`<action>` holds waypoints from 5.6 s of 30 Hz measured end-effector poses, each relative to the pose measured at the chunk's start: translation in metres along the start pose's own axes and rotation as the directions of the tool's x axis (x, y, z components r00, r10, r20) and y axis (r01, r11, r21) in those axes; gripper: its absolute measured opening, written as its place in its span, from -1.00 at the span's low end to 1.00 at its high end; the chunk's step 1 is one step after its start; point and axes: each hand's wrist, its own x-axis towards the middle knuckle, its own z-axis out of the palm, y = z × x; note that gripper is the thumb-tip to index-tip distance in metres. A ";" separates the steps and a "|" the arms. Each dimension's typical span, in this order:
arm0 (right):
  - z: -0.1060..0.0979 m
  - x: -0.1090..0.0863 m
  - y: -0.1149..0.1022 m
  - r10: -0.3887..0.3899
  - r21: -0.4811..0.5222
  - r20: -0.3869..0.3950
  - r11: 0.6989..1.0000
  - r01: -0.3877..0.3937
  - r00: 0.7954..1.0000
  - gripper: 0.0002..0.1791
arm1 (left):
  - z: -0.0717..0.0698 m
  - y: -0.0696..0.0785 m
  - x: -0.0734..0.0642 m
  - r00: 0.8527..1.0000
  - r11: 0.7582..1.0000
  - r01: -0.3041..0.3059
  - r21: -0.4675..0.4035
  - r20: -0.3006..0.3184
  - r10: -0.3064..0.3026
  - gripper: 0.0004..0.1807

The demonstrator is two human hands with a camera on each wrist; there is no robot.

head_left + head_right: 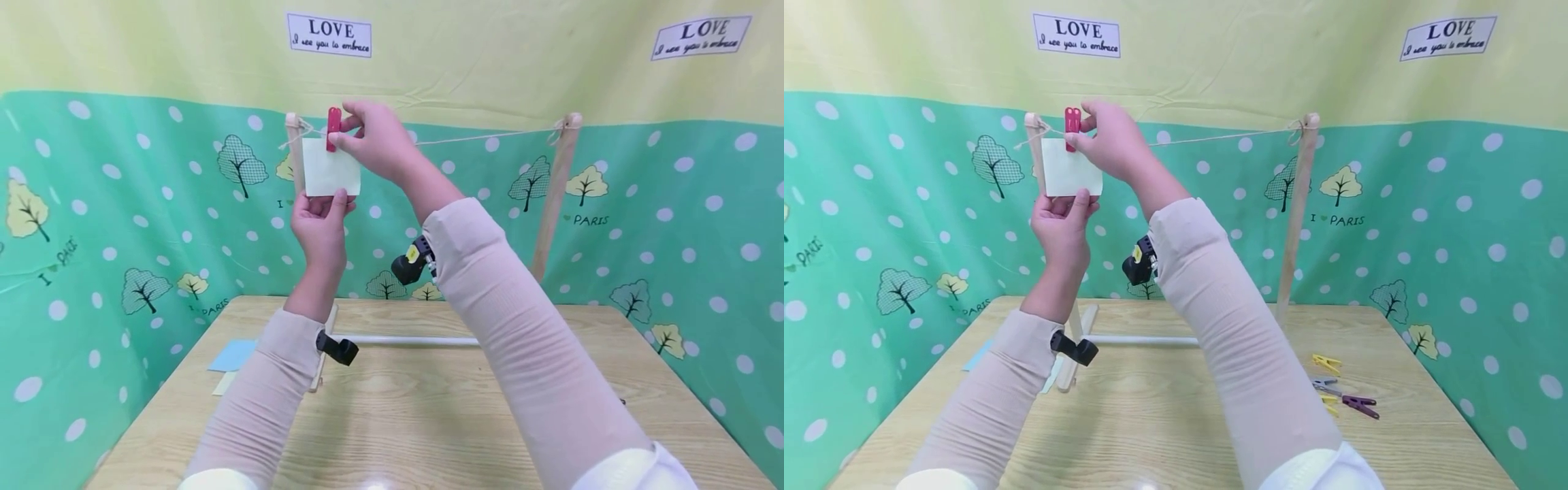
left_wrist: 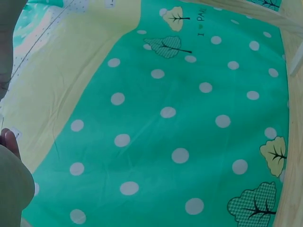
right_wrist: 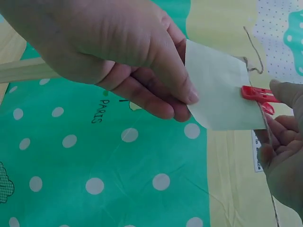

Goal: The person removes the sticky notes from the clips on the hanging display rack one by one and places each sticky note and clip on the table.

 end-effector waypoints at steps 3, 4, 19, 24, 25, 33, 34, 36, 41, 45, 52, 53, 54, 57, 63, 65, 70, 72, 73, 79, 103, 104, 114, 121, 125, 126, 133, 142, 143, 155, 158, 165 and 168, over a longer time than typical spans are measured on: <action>0.004 -0.001 0.000 0.015 0.041 -0.055 0.999 -0.013 0.998 -0.30 | 0.001 0.001 0.000 1.000 1.000 -0.003 0.007 -0.009 0.003 -0.62; 0.005 -0.001 -0.001 0.019 0.052 -0.077 0.999 -0.015 0.997 -0.33 | 0.001 0.002 -0.001 1.000 1.000 -0.002 0.009 -0.013 0.003 -0.63; 0.016 -0.009 0.003 -0.070 0.098 -0.240 0.990 0.096 0.968 -0.77 | -0.004 0.002 -0.002 1.000 0.999 0.008 0.047 -0.001 -0.008 -0.66; 0.015 -0.011 0.007 -0.113 0.125 -0.309 0.979 0.158 0.944 -0.85 | -0.005 0.001 -0.002 1.000 0.998 0.004 0.059 0.008 -0.004 -0.68; 0.015 -0.011 0.008 -0.120 0.133 -0.325 0.976 0.170 0.938 -0.86 | -0.006 0.001 -0.003 1.000 0.998 0.002 0.065 0.011 -0.003 -0.68; 0.013 -0.015 0.014 -0.188 0.135 -0.389 0.957 0.258 0.902 -0.86 | -0.008 0.001 -0.004 0.999 0.996 0.034 0.087 0.016 -0.036 -0.66; 0.013 -0.015 0.014 -0.192 0.129 -0.397 0.956 0.262 0.898 -0.86 | -0.009 0.001 -0.004 0.999 0.996 0.039 0.085 0.015 -0.040 -0.66; 0.012 -0.015 0.015 -0.200 0.122 -0.418 0.954 0.273 0.886 -0.86 | -0.011 0.000 -0.003 0.999 0.996 0.043 0.078 0.016 -0.045 -0.66; 0.010 -0.015 0.015 -0.220 0.151 -0.499 0.930 0.334 0.838 -0.87 | -0.013 -0.001 -0.003 0.999 0.998 0.041 0.057 0.023 -0.042 -0.66; 0.008 -0.018 0.014 -0.226 0.226 -0.567 0.882 0.413 0.792 -0.88 | -0.014 0.001 -0.003 0.998 0.997 0.051 0.064 0.023 -0.053 -0.65; -0.002 -0.040 0.006 -0.188 0.345 -0.609 0.812 0.471 0.770 -0.90 | -0.018 0.003 -0.003 0.998 0.995 0.059 0.083 0.021 -0.061 -0.64; -0.003 -0.044 0.006 -0.187 0.352 -0.607 0.808 0.472 0.773 -0.90 | -0.019 0.002 -0.003 0.998 0.994 0.058 0.090 0.019 -0.060 -0.64; -0.004 -0.047 0.007 -0.185 0.357 -0.602 0.807 0.470 0.776 -0.89 | -0.020 0.003 -0.003 0.998 0.993 0.057 0.099 0.021 -0.059 -0.64; -0.007 -0.054 0.012 -0.185 0.362 -0.590 0.809 0.462 0.786 -0.89 | -0.022 0.003 -0.003 0.998 0.991 0.057 0.123 0.024 -0.060 -0.63; -0.011 -0.065 0.026 -0.215 0.343 -0.543 0.826 0.448 0.812 -0.85 | -0.026 0.005 -0.004 0.997 0.988 0.066 0.137 0.034 -0.071 -0.64; -0.011 -0.069 0.030 -0.209 0.330 -0.517 0.846 0.419 0.830 -0.81 | -0.028 0.007 -0.004 0.997 0.988 0.065 0.137 0.042 -0.071 -0.65; -0.012 -0.081 0.041 -0.189 0.340 -0.489 0.857 0.386 0.852 -0.78 | -0.032 0.010 -0.004 0.996 0.989 0.065 0.130 0.058 -0.073 -0.66; -0.012 -0.087 0.047 -0.184 0.359 -0.486 0.849 0.387 0.855 -0.79 | -0.035 0.011 -0.004 0.995 0.989 0.068 0.134 0.065 -0.077 -0.66; -0.013 -0.090 0.049 -0.178 0.363 -0.483 0.850 0.381 0.857 -0.79 | -0.036 0.012 -0.005 0.994 0.988 0.071 0.137 0.070 -0.081 -0.66; -0.012 -0.101 0.062 -0.208 0.350 -0.473 0.847 0.400 0.856 -0.77 | -0.041 0.014 -0.007 0.990 0.986 0.083 0.147 0.104 -0.099 -0.64; -0.015 -0.146 0.103 -0.305 0.358 -0.469 0.792 0.494 0.829 -0.71 | -0.065 0.023 -0.023 0.938 0.937 0.116 0.330 0.274 -0.213 -0.64; -0.015 -0.149 0.105 -0.320 0.355 -0.466 0.786 0.506 0.825 -0.71 | -0.066 0.023 -0.024 0.937 0.936 0.116 0.333 0.276 -0.214 -0.65; -0.011 -0.174 0.122 -0.280 0.374 -0.433 0.809 0.454 0.857 -0.69 | -0.079 0.021 -0.036 0.942 0.914 0.111 0.391 0.251 -0.222 -0.74; -0.008 -0.190 0.136 -0.282 0.393 -0.446 0.791 0.469 0.850 -0.61 | -0.094 0.020 -0.042 0.934 0.907 0.144 0.395 0.248 -0.257 -0.77; -0.009 -0.198 0.142 -0.312 0.393 -0.445 0.774 0.496 0.840 -0.56 | -0.099 0.021 -0.046 0.924 0.903 0.144 0.405 0.271 -0.269 -0.75; -0.009 -0.199 0.143 -0.314 0.393 -0.443 0.774 0.497 0.839 -0.56 | -0.100 0.021 -0.047 0.922 0.901 0.147 0.409 0.273 -0.274 -0.74; -0.008 -0.213 0.160 -0.234 0.411 -0.431 0.808 0.421 0.871 -0.59 | -0.106 0.023 -0.056 0.933 0.887 0.157 0.434 0.230 -0.277 -0.74; -0.006 -0.233 0.187 -0.168 0.413 -0.434 0.836 0.361 0.885 -0.62 | -0.120 0.024 -0.068 0.948 0.860 0.198 0.470 0.130 -0.290 -0.73; -0.006 -0.235 0.189 -0.153 0.412 -0.433 0.843 0.346 0.888 -0.62 | -0.122 0.024 -0.070 0.948 0.855 0.210 0.474 0.116 -0.297 -0.73; -0.005 -0.262 0.211 -0.013 0.385 -0.410 0.904 0.186 0.912 -0.59 | -0.152 0.021 -0.082 0.939 0.840 0.304 0.450 0.010 -0.345 -0.70; -0.005 -0.270 0.219 0.020 0.382 -0.410 0.912 0.152 0.912 -0.59 | -0.161 0.021 -0.084 0.934 0.830 0.320 0.457 -0.005 -0.358 -0.69; -0.009 -0.288 0.238 0.100 0.374 -0.387 0.926 0.057 0.917 -0.59 | -0.178 0.024 -0.091 0.906 0.785 0.379 0.491 -0.021 -0.424 -0.66; -0.012 -0.296 0.246 0.136 0.328 -0.381 0.945 -0.003 0.914 -0.60 | -0.185 0.026 -0.093 0.886 0.755 0.413 0.509 -0.034 -0.462 -0.63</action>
